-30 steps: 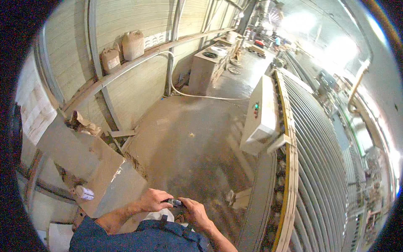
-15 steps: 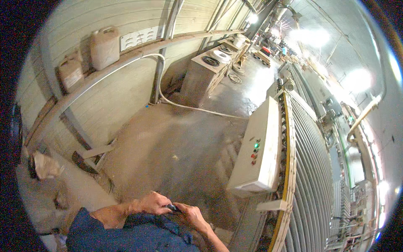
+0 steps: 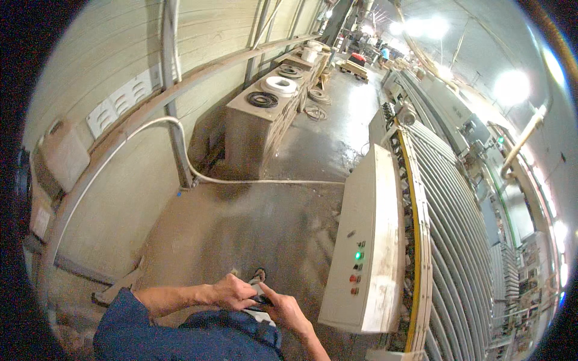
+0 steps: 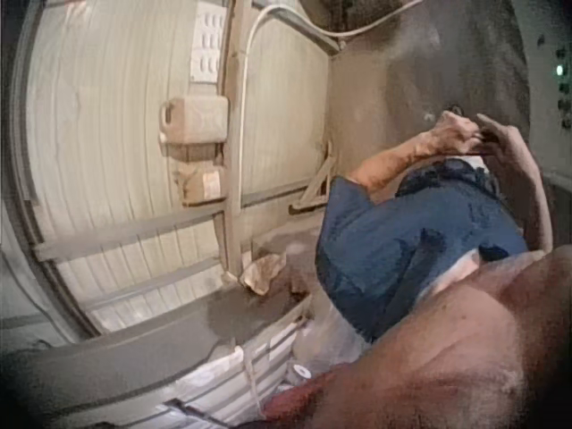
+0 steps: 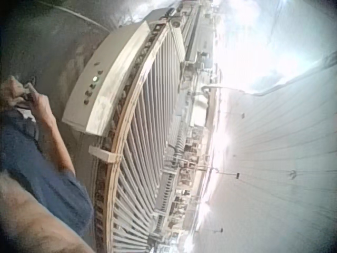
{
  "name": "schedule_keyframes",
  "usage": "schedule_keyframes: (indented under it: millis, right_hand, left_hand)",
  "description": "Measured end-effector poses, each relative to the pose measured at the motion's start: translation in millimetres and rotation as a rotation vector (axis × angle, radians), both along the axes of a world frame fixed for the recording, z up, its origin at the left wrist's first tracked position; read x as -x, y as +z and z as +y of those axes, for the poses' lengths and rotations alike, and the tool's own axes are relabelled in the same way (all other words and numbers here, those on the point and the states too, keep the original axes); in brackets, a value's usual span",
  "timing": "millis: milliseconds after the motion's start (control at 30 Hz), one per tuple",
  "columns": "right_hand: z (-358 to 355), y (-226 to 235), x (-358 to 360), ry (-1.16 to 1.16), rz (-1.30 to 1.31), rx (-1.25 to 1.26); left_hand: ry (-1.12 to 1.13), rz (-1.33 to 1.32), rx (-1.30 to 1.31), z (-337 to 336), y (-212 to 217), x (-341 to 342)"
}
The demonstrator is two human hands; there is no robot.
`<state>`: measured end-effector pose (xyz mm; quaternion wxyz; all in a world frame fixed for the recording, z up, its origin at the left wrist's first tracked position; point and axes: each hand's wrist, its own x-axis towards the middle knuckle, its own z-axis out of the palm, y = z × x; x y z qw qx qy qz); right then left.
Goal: The person handles rolls of black edging tape on a circular machine platform, applies adhesive tape to secure a coil, and uses a handheld cutting tool to trim the material.
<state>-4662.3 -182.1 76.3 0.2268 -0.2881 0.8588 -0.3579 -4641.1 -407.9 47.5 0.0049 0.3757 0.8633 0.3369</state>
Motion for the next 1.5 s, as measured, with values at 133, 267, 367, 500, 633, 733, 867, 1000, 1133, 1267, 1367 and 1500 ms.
schedule_keyframes:
  millis: [133,267,367,500,633,733,867,1000,1133,1267,1367,1500]
  right_hand:
    - [-9,1,114,0.108,0.097,0.245]
    - [-26,2,216,0.164,0.231,0.273]
    - [-38,1,281,0.248,0.41,0.258]
    - [-42,-7,364,0.274,0.393,0.174]
    - [-41,-13,444,0.28,0.252,0.095]
    - [-39,-11,501,0.216,0.267,0.107]
    - [-40,3,575,0.048,0.108,-0.089]
    - [-40,13,639,-0.024,0.153,-0.085]
    - [-42,18,698,-0.113,0.166,0.006]
    - [-49,17,762,-0.113,0.152,0.05]
    - [-53,1,815,-0.028,0.154,0.052]
    - [-67,-3,899,0.048,0.119,0.121]
  left_hand:
    - [0.128,-0.112,-0.044,-16,8,94]
    - [0.278,-0.281,-0.075,-27,22,179]
    - [0.374,-0.078,0.034,-30,19,234]
    - [0.314,0.003,0.055,-34,4,315]
    - [0.25,0.037,-0.042,-37,-6,404]
    - [0.197,-0.024,-0.086,-40,-17,474]
    - [0.134,-0.147,-0.154,-37,-5,571]
    - [0.031,-0.073,-0.177,-33,-11,651]
    - [0.012,0.208,-0.131,-34,6,722]
    - [0.035,0.14,-0.083,-45,2,776]
    - [0.041,-0.225,-0.214,-58,7,825]
    - [0.07,-0.351,-0.23,-75,9,898]
